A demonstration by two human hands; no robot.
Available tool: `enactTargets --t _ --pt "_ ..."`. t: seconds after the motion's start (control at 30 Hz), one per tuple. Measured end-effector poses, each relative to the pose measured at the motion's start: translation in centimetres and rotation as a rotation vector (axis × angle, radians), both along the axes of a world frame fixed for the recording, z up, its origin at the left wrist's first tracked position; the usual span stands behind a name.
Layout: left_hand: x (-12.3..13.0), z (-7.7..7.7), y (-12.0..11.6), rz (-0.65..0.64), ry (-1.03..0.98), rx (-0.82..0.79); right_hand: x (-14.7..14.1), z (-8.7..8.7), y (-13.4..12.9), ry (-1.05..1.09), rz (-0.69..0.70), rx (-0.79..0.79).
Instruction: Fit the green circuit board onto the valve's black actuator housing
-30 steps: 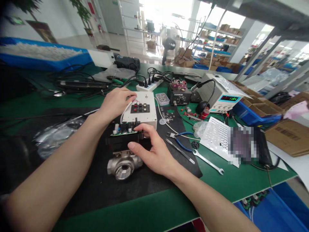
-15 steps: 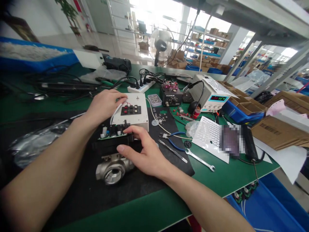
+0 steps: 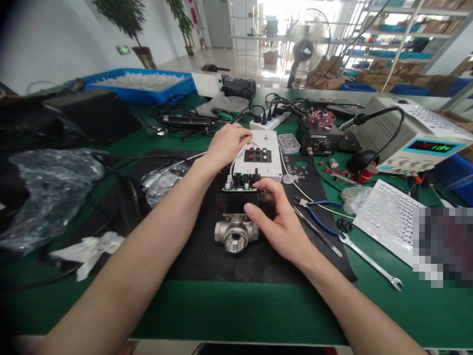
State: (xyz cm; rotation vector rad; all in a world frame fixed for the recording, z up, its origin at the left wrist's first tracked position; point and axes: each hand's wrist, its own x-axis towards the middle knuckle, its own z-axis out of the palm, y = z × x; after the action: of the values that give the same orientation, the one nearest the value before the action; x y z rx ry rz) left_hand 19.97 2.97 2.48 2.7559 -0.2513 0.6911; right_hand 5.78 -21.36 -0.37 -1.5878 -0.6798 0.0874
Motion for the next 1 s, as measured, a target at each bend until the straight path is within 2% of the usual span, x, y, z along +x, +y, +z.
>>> enactTargets --t 1.0 --pt "0.24 -0.09 0.10 -0.012 -0.011 0.009 -0.06 0.00 -0.03 0.009 0.022 0.015"
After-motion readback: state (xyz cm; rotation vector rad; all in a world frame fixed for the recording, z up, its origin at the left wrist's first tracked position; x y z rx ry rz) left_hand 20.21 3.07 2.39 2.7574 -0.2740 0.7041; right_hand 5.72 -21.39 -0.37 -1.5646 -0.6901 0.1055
